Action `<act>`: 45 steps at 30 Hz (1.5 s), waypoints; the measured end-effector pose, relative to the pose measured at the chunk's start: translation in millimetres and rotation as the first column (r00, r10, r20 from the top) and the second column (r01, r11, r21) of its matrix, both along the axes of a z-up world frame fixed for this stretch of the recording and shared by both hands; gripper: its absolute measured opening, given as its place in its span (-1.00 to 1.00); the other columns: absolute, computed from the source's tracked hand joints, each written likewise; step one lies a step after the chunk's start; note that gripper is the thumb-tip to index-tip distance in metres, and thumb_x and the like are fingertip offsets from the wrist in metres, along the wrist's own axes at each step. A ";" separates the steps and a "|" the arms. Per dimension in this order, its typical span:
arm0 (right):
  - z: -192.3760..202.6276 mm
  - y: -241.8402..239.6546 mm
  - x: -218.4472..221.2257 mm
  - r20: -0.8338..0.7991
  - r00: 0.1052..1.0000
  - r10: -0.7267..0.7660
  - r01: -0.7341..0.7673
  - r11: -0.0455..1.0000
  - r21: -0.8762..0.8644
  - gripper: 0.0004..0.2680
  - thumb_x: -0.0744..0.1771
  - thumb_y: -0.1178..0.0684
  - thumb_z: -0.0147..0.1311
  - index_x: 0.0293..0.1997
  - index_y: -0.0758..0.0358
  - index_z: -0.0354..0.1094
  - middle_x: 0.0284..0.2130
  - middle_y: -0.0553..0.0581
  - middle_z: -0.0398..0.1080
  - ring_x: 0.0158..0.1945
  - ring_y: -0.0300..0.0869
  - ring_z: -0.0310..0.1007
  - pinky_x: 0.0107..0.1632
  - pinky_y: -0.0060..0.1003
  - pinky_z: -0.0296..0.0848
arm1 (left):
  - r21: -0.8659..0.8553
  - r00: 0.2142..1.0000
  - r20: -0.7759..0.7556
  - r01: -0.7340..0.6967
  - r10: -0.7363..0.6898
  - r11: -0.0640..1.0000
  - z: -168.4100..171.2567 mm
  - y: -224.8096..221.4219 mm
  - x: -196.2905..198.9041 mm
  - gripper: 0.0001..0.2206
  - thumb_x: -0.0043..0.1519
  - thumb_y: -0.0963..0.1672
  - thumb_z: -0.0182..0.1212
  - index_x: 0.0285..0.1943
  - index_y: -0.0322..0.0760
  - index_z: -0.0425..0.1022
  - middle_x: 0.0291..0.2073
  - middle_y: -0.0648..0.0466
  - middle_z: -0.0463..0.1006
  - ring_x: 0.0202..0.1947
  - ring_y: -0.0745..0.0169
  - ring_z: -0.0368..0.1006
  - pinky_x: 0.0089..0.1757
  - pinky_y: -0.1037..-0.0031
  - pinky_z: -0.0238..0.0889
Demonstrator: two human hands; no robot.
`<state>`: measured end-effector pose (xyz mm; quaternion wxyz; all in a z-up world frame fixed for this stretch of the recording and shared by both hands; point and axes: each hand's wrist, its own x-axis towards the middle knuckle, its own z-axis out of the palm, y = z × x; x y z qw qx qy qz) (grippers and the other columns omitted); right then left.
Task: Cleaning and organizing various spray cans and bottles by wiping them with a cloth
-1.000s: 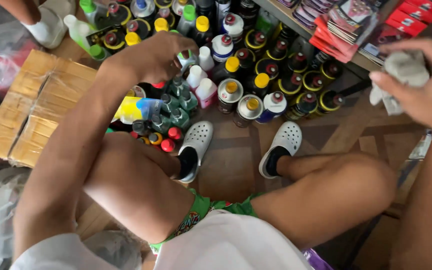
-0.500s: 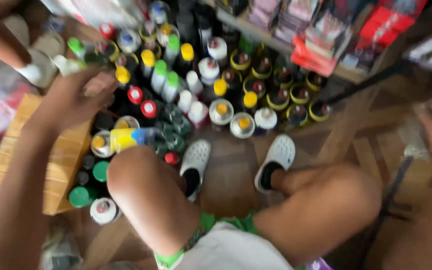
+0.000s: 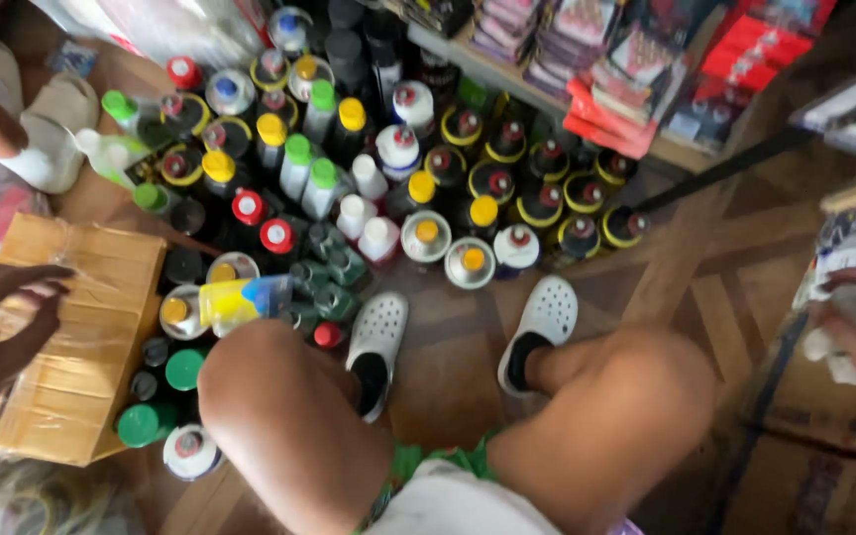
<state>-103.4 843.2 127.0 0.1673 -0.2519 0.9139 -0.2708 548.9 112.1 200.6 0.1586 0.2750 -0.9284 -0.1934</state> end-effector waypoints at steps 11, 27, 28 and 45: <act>155.8 -340.0 140.9 -0.331 0.757 0.564 -0.639 0.745 -0.192 -0.59 0.28 0.11 0.38 0.20 0.38 0.26 -0.11 0.29 0.43 -0.15 0.04 0.48 -0.12 -0.10 0.48 | 0.099 0.806 -0.088 0.592 -0.586 0.800 65.5 117.8 -318.0 -0.26 0.11 -0.07 0.43 0.45 -0.40 0.15 0.08 -0.22 0.53 -0.06 -0.19 0.50 -0.06 0.15 0.36; 113.3 -322.2 102.5 0.048 0.854 0.519 -0.506 0.847 -0.165 -0.49 0.42 -0.23 -0.47 0.37 0.50 -0.13 0.26 0.35 -0.02 0.38 0.11 0.01 0.36 0.09 0.09 | 0.804 0.810 -0.503 0.567 -0.302 0.182 -16.9 152.5 -341.5 -0.59 0.12 -0.26 0.10 0.20 -0.42 0.34 -0.10 -0.06 0.58 -0.16 0.14 0.55 -0.08 0.41 0.47; 101.5 -299.0 83.4 0.148 0.921 0.361 -0.362 0.932 -0.015 -0.52 0.39 -0.26 -0.31 0.32 0.35 0.12 0.19 0.21 0.22 0.23 -0.01 0.20 0.24 -0.07 0.20 | 0.776 0.834 -0.389 0.526 -0.391 0.349 -8.7 149.5 -336.0 -0.57 0.11 -0.22 0.13 0.21 -0.35 0.37 -0.09 -0.02 0.58 -0.13 0.16 0.53 -0.08 0.40 0.43; -164.5 -215.3 -73.9 0.003 0.996 -0.093 0.086 0.938 0.336 -0.66 0.36 -0.10 -0.02 0.18 0.27 0.45 -0.06 0.30 0.55 -0.22 0.18 0.55 -0.17 0.00 0.49 | 0.658 0.956 -0.056 0.252 -0.287 0.710 30.0 112.6 -306.2 -0.22 0.07 -0.25 0.24 0.55 -0.30 0.05 0.21 0.01 0.48 0.08 0.24 0.42 0.06 0.45 0.31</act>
